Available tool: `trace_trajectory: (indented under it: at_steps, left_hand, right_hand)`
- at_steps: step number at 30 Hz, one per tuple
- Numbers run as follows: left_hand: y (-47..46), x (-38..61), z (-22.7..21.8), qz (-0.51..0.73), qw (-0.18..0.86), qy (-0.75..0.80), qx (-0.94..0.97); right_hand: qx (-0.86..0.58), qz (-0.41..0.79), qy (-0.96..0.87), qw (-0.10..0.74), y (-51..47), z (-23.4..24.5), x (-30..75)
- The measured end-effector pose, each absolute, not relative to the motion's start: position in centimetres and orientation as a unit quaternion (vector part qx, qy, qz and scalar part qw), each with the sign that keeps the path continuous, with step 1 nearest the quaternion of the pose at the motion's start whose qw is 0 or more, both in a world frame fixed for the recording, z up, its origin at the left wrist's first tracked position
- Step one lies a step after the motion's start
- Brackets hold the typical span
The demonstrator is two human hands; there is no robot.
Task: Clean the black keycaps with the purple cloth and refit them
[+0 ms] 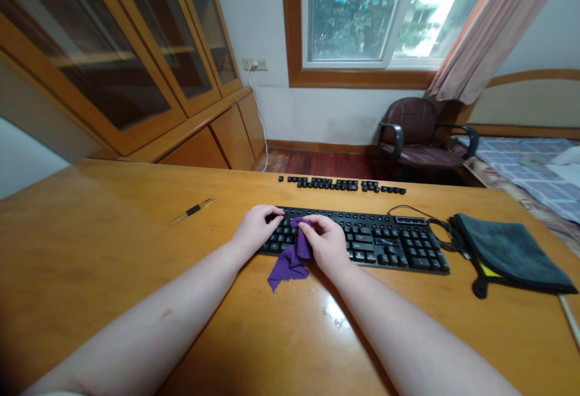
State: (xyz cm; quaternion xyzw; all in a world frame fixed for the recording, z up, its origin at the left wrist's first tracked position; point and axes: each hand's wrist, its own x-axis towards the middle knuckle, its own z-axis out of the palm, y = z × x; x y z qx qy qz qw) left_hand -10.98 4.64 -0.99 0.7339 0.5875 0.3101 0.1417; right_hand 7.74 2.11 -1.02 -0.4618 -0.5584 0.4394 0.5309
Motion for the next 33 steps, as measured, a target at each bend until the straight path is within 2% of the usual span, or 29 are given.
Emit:
trace_trajectory:
  at_steps: [21, 33]
  left_hand:
    - [3.2, -10.3, 0.0, 0.255, 0.023, 0.561, 0.787]
    - [3.0, -10.0, 0.1, 0.255, 0.012, 0.565, 0.785]
  right_hand:
    - [-0.458, 0.436, -0.559, 0.536, 2.2, -1.3, 7.8]
    - [-0.459, 0.44, -0.558, 0.533, 2.0, -0.9, 7.7]
